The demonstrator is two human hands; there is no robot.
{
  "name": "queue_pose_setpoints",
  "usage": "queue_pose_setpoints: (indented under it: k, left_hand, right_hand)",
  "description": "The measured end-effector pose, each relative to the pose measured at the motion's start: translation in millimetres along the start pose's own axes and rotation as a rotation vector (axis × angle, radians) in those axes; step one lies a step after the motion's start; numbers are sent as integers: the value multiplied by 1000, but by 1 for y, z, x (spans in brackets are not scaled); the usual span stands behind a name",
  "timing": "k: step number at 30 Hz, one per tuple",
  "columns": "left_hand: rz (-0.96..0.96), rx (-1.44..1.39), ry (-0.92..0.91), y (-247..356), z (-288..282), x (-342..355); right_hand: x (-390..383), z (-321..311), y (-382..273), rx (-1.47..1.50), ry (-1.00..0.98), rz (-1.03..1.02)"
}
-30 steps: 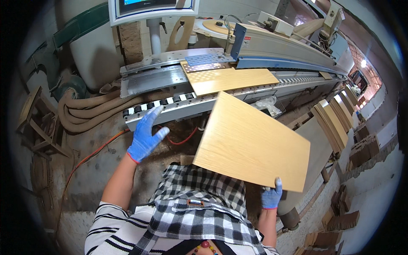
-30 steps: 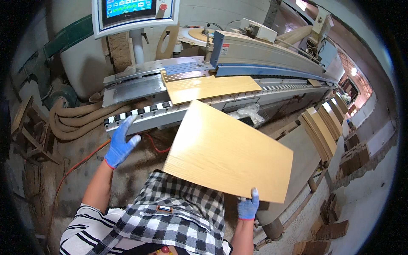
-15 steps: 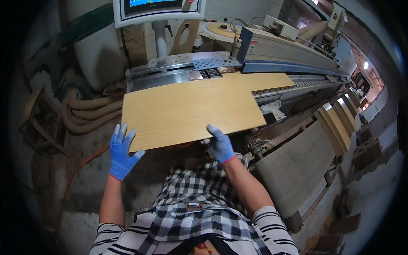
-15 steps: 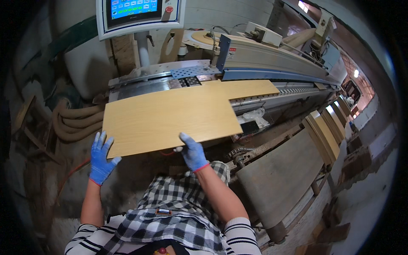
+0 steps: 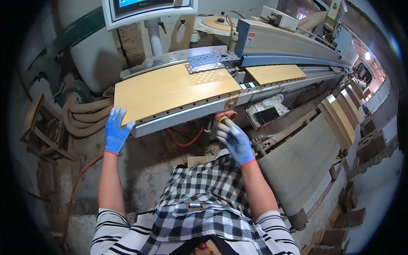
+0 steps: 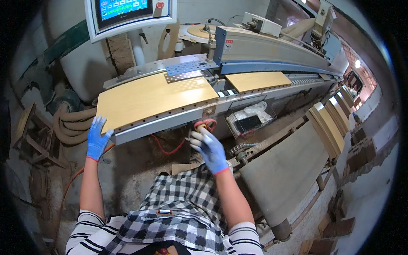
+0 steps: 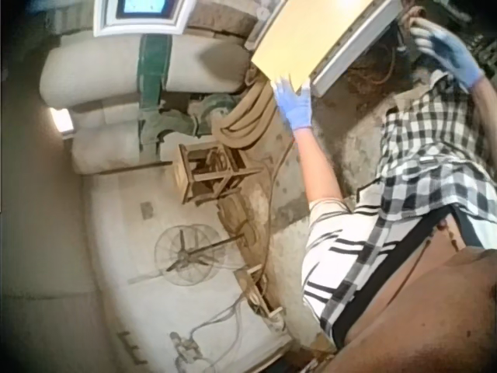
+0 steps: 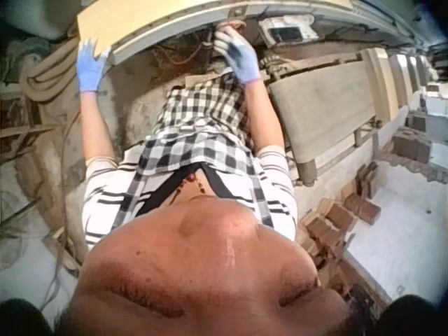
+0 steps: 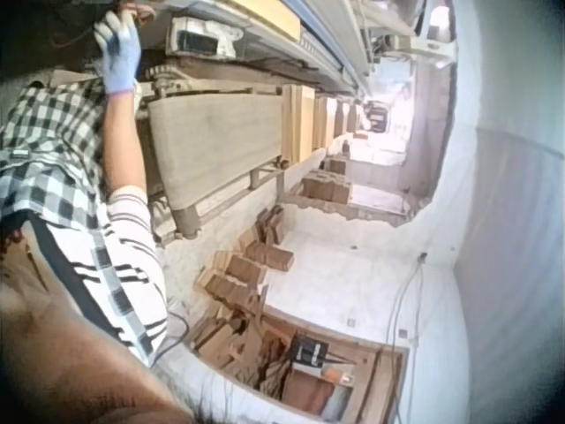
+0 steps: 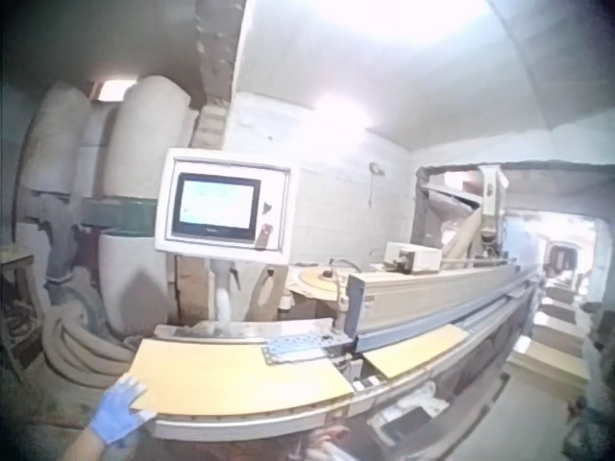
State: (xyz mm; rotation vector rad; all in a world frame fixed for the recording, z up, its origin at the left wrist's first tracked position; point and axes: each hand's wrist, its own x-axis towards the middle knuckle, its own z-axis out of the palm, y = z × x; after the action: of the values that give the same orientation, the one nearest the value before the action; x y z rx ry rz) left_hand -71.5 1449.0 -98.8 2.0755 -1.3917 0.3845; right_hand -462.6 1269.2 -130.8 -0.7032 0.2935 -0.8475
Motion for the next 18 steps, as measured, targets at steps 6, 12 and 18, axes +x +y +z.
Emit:
queue_pose_setpoints:
  k: [6,12,18]
  left_hand:
    - [12,73,-40,2,12,14]
    - [-82,70,-18,-26,8,6]
    - [-66,34,-99,-43,6,14]
  right_hand:
    - [-123,-155,2,-126,474,-57]
    - [-172,-246,70,-26,1047,147]
    - [-135,-335,111,145,1182,280]
